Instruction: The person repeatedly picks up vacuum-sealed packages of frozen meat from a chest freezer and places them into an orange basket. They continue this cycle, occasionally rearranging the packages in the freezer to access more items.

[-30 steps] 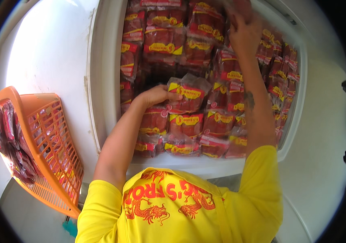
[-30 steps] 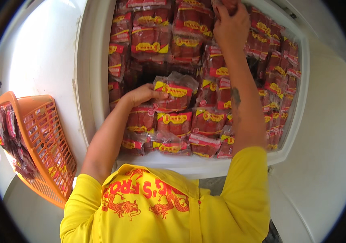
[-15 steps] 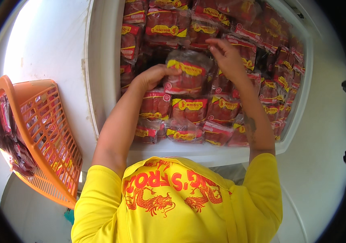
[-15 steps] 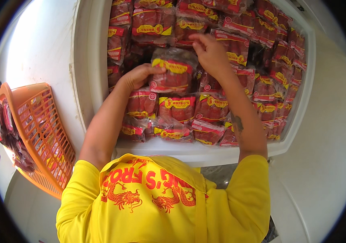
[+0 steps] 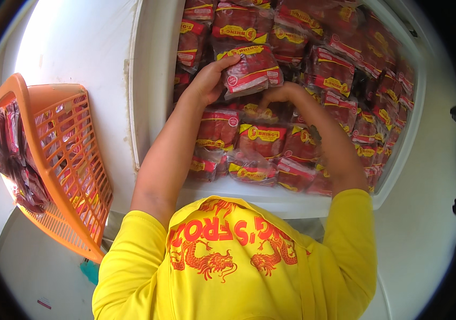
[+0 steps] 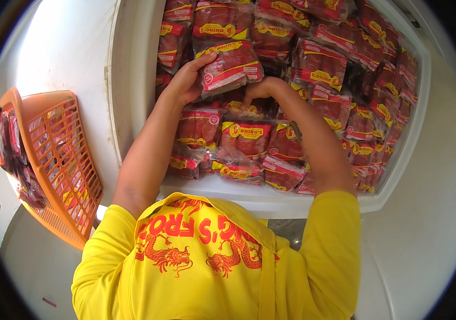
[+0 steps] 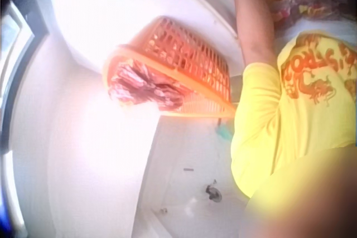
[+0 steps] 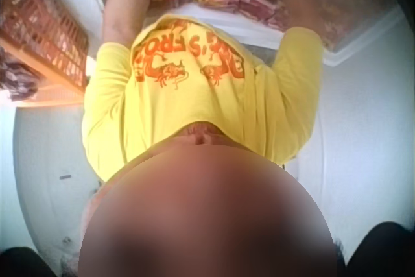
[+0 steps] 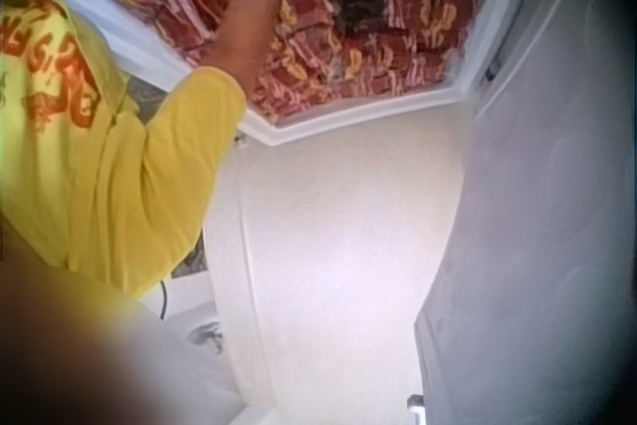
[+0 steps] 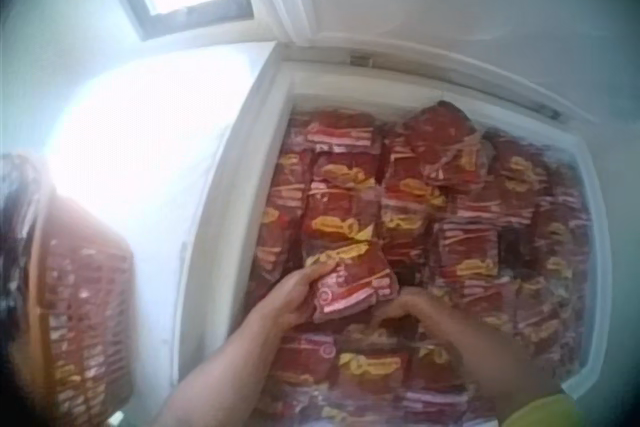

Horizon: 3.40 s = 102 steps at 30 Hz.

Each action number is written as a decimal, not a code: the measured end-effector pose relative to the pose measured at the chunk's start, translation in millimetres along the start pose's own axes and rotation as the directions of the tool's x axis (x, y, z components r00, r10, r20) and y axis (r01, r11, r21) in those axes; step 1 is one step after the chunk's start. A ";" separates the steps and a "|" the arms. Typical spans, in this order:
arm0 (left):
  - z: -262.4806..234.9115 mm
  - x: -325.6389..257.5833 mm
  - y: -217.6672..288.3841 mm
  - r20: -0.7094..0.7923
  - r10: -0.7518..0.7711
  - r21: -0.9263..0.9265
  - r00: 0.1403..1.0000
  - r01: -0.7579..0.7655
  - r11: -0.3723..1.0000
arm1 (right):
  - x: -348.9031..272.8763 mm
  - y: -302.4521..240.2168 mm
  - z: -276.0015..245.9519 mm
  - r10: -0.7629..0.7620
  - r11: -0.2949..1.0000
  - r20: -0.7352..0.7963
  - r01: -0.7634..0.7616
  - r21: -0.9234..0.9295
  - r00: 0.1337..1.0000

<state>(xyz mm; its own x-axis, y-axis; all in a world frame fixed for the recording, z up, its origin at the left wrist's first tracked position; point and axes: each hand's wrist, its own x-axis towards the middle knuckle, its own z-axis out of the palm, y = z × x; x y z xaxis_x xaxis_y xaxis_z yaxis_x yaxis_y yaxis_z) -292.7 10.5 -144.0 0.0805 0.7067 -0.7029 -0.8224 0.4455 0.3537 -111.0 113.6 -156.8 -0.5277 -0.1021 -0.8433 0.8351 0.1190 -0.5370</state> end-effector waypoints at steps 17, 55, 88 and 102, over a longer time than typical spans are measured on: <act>30.9 -52.5 33.8 -0.058 0.282 0.428 0.958 -0.232 0.874 | -10.1 -9.4 10.2 0.149 0.984 0.187 -0.127 -0.127 0.971; 23.8 11.9 -26.2 0.069 -0.307 0.892 0.949 0.079 0.445 | -108.0 -6.7 138.5 -0.339 0.917 -0.566 0.129 -0.379 0.752; 50.7 5.3 -45.5 0.119 -0.460 0.880 0.880 -0.308 -0.361 | -109.8 2.1 133.3 -0.319 0.945 -0.810 0.102 -0.311 0.492; 39.9 3.5 -57.1 0.014 -0.310 0.916 0.951 -0.136 -0.378 | -80.0 29.6 86.0 -0.267 0.848 -0.655 -0.150 -0.508 0.706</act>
<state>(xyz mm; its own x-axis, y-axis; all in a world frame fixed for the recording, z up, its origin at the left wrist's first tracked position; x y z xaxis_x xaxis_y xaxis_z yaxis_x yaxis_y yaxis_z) -223.1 9.5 -142.0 0.3391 0.5415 -0.7692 0.8153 0.2387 0.5275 -30.7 40.3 -103.3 -0.6978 0.5433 -0.4669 0.7088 0.6179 -0.3403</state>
